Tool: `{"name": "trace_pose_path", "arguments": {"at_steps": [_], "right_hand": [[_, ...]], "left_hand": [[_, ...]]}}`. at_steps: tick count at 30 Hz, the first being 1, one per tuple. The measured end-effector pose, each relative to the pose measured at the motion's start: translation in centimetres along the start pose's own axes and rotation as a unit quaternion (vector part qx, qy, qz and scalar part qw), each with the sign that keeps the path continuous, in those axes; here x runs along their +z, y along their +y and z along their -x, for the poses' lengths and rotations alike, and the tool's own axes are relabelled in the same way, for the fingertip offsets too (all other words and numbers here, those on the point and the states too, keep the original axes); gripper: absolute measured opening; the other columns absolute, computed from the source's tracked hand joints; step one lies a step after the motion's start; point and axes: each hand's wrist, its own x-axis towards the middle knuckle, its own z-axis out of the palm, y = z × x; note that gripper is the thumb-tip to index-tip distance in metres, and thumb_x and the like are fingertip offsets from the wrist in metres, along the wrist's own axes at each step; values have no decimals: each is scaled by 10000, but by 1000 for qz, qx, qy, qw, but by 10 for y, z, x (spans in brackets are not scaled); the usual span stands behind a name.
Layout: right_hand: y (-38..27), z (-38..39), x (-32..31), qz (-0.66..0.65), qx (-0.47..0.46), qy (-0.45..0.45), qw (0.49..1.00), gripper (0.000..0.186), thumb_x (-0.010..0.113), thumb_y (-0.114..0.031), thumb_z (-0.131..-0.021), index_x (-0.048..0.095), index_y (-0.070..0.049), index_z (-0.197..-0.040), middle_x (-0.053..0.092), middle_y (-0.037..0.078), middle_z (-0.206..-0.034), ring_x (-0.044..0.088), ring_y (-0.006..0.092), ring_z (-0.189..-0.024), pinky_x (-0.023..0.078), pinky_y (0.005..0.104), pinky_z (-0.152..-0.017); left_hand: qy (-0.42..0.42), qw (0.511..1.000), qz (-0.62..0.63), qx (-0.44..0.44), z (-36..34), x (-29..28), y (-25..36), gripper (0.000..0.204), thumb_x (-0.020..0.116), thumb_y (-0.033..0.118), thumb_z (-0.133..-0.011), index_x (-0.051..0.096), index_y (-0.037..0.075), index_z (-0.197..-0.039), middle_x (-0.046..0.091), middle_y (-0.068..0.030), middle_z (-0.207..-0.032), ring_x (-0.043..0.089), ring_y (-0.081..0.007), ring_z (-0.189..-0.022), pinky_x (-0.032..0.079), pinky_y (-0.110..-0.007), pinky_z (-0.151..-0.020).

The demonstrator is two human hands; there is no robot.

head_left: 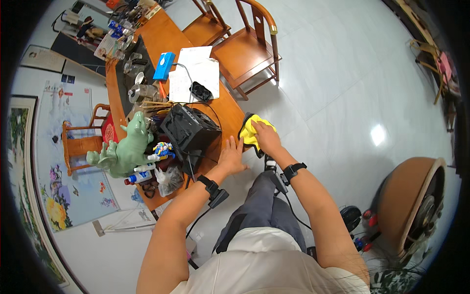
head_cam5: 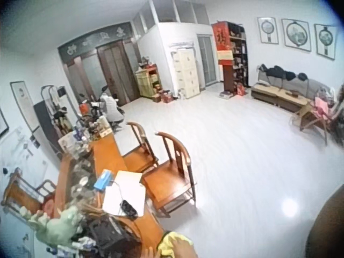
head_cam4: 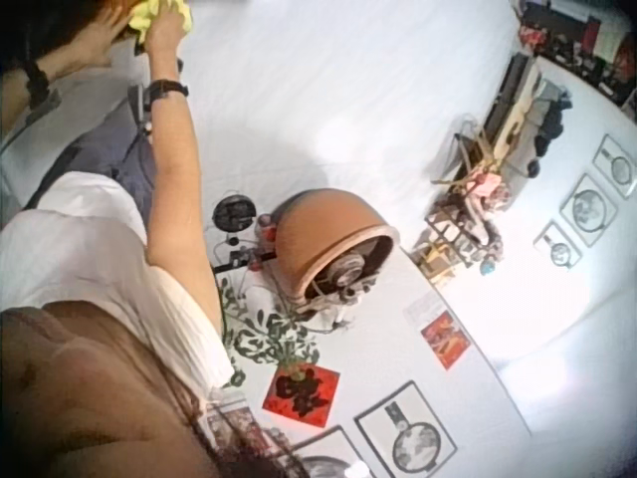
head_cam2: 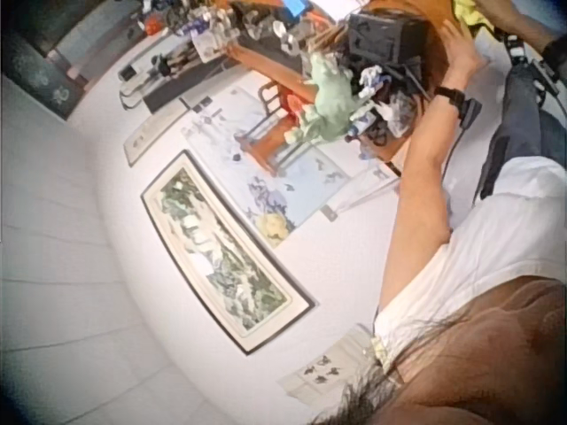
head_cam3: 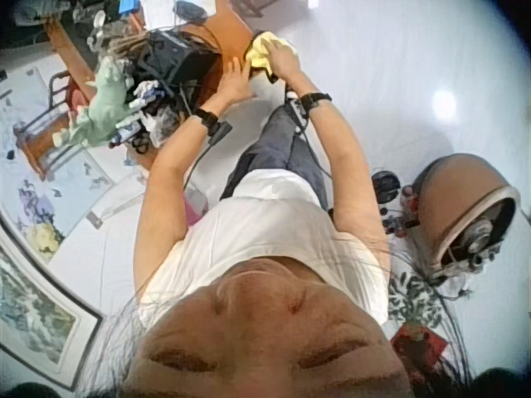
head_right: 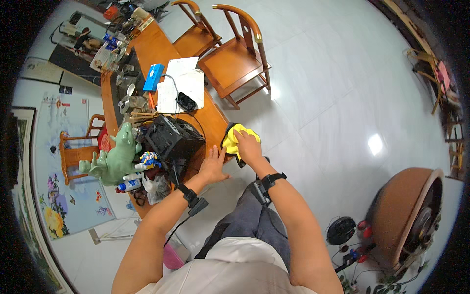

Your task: Cleaning a wooden tea table with a yellow cloth and preparing tea equipment.

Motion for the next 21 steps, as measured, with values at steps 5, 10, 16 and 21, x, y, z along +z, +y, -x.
{"name": "trace_pose_path", "arguments": {"at_steps": [5, 10, 16, 21], "right_hand": [[-10, -70, 5, -96, 8, -60, 994, 509, 604, -85, -832, 480, -66, -1325, 530, 197, -1296, 527, 379, -1149, 445, 421, -963], [8, -131, 16, -130, -8, -106, 986, 521, 567, -126, -878, 436, -46, -1376, 534, 211, -1298, 527, 367, -1169, 414, 397, -998], [46, -120, -5, -287, 68, -303, 906, 607, 590, -248, -922, 359, 13, -1420, 468, 212, -1395, 475, 291, -1263, 354, 337, -1058], [65, -116, -76, -329, 112, -490, 800, 597, 621, -205, -904, 390, -26, -1425, 537, 151, -1326, 517, 205, -1139, 397, 294, -989]], "left_hand": [[0, 999, 45, -5, 7, -3, -5, 1110, 772, 478, -698, 144, 23, -1493, 135, -348, -1498, 209, -490, -1380, 330, -466, -1088], [-17, 995, 95, 13, 6, -9, -5, 1103, 771, 476, -694, 164, 5, -1486, 124, -352, -1497, 198, -493, -1381, 330, -480, -1083], [-57, 990, 128, 9, 1, -24, -11, 1080, 749, 500, -717, 176, -5, -1481, 107, -338, -1508, 143, -476, -1405, 297, -472, -1107], [-77, 982, 166, -33, -3, -21, -10, 1033, 706, 535, -752, 206, -3, -1479, 94, -327, -1520, 152, -439, -1419, 272, -457, -1121]]}}
